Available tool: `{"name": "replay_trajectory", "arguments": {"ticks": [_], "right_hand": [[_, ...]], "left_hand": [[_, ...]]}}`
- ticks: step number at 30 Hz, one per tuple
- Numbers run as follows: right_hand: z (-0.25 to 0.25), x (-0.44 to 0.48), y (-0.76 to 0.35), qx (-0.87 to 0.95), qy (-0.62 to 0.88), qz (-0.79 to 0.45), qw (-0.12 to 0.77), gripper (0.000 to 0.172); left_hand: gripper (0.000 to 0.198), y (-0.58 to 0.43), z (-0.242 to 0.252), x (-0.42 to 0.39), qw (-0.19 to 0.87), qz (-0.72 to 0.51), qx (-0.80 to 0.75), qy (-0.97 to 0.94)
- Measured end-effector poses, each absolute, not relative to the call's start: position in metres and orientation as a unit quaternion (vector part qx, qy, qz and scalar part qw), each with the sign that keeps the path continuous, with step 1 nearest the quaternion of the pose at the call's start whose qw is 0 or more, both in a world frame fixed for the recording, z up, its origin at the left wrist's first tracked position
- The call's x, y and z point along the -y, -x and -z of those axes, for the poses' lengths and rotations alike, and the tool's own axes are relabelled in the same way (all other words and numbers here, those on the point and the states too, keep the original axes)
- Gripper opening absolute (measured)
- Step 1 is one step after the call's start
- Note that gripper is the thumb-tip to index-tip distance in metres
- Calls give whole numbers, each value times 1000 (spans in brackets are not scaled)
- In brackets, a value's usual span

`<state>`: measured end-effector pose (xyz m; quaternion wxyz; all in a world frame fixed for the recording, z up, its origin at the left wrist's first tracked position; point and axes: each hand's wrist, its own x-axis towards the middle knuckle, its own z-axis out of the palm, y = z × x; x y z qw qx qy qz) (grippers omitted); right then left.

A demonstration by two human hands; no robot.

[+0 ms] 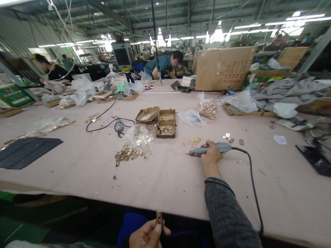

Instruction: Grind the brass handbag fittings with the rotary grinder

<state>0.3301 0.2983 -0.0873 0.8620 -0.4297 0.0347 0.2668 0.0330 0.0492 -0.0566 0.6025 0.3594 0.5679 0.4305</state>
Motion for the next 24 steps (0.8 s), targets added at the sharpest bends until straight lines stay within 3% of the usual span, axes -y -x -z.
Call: {"name": "replay_trajectory", "arguments": {"ticks": [24], "right_hand": [[79, -292, -326, -48, 405, -294, 865, 36]], "left_hand": [[56, -30, 61, -51, 607, -424, -564, -365]]}}
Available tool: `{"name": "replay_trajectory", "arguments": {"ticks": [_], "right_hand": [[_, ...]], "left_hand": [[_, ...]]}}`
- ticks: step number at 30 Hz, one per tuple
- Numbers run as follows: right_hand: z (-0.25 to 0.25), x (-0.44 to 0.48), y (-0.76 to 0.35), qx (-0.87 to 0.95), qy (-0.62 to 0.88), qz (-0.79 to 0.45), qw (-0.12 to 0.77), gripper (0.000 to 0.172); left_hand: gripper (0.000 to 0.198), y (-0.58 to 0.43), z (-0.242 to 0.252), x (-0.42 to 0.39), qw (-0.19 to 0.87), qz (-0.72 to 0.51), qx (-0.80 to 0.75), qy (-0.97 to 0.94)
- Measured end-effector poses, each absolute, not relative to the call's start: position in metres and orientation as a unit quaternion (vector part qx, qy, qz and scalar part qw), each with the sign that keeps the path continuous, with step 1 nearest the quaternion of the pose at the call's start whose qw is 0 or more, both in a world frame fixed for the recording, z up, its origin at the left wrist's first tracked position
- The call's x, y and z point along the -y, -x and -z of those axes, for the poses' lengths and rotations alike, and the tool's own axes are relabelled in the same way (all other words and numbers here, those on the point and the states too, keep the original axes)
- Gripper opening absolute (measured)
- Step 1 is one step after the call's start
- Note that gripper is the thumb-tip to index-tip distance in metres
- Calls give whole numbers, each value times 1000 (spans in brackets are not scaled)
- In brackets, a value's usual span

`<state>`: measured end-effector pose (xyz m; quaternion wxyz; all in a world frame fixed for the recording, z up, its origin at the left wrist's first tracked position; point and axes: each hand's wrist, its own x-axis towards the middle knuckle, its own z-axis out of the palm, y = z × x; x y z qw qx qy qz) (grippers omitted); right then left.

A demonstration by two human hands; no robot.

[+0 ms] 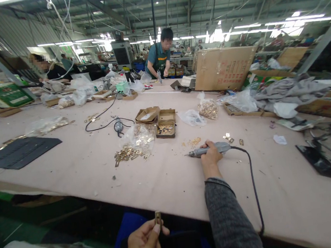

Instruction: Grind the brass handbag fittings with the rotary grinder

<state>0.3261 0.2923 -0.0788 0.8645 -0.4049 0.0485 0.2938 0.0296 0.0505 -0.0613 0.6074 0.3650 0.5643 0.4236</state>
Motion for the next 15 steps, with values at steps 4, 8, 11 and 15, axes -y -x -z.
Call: {"name": "replay_trajectory", "arguments": {"ticks": [4, 8, 11, 15], "right_hand": [[73, -288, -325, -53, 398, -307, 863, 34], [60, -274, -320, -44, 381, -334, 861, 33], [45, -254, -312, -22, 368, -368, 854, 30], [22, -210, -294, 34, 342, -420, 840, 26]], "left_hand": [[57, -28, 67, -50, 607, -409, -570, -374], [58, -27, 70, -48, 597, -400, -580, -384], [56, -28, 66, -47, 598, -397, -588, -373], [48, -29, 55, -45, 607, -393, -588, -363]]}}
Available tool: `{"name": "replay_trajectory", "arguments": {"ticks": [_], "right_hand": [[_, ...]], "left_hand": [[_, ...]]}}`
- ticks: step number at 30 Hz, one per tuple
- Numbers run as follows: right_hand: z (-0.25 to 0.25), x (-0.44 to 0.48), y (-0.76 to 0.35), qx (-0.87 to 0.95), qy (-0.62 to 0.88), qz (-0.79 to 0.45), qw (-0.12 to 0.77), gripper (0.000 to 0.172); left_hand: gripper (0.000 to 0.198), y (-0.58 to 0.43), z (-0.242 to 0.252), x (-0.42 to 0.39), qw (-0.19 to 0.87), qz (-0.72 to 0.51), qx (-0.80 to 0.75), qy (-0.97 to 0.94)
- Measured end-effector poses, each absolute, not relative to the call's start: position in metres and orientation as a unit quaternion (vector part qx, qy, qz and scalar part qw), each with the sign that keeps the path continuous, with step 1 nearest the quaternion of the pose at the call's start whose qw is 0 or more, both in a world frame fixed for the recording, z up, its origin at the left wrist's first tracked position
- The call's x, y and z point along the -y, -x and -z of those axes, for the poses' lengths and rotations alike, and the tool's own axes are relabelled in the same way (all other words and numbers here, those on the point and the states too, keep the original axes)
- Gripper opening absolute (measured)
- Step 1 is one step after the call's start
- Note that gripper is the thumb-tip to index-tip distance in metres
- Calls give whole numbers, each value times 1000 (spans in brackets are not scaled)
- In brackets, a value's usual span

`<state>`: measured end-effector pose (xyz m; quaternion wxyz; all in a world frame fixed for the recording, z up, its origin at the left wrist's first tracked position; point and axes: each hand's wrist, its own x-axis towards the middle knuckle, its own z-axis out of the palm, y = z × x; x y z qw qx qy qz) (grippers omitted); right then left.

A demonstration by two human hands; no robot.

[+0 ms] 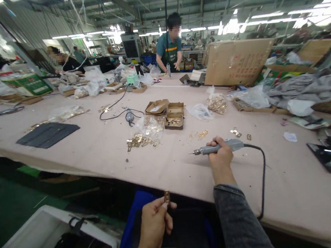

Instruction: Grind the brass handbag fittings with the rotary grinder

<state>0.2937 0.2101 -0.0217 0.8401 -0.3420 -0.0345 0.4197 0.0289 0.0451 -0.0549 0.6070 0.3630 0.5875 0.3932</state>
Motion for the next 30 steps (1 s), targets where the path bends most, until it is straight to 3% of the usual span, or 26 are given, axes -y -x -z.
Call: {"name": "replay_trajectory", "arguments": {"ticks": [11, 30], "right_hand": [[-19, -82, -209, 140, 326, -505, 787, 28], [-11, -63, -173, 201, 354, -493, 769, 33]], "left_hand": [[26, -27, 43, -32, 663, -428, -524, -321], [21, -26, 38, -29, 664, -450, -500, -325]]}}
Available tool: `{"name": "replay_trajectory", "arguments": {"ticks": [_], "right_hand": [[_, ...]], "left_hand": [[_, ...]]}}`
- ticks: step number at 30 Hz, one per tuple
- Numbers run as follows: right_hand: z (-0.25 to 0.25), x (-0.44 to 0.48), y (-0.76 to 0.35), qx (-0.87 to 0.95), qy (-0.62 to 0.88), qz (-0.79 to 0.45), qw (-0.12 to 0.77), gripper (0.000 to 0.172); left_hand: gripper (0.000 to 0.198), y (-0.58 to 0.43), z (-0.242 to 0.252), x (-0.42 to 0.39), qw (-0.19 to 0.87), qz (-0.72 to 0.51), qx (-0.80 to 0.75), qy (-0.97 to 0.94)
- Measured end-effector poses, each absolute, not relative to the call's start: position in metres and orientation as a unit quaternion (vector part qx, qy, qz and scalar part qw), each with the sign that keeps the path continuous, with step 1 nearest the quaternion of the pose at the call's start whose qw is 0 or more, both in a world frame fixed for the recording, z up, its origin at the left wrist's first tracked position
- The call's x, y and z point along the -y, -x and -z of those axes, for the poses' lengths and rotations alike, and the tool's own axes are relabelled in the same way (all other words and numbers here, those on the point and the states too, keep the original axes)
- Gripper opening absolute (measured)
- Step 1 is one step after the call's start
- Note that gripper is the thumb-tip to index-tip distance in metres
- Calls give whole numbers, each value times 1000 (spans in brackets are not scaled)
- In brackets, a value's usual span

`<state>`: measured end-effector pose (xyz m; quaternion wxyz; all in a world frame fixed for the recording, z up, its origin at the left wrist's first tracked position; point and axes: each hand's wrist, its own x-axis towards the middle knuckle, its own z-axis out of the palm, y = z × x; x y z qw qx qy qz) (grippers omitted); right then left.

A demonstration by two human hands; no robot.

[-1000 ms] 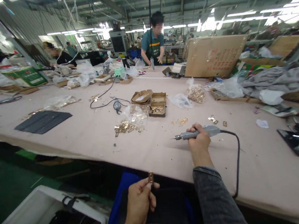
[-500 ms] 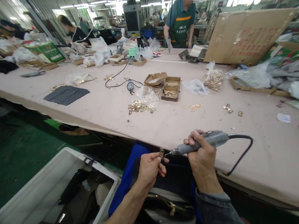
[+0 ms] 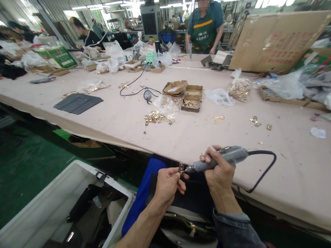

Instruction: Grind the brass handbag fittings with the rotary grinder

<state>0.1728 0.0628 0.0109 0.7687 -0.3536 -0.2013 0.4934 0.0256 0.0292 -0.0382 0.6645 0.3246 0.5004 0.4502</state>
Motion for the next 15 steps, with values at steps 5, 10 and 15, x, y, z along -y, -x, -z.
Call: {"name": "replay_trajectory", "arguments": {"ticks": [5, 10, 15], "right_hand": [[-9, -63, -174, 207, 349, -489, 772, 31], [-11, -63, -172, 205, 346, -489, 774, 31], [-12, -62, -172, 213, 348, -487, 772, 29]], "left_hand": [[22, -25, 38, -29, 668, -448, -498, -322], [22, -26, 38, -29, 666, -452, -496, -325], [24, -27, 39, -28, 661, -465, -491, -324]]}}
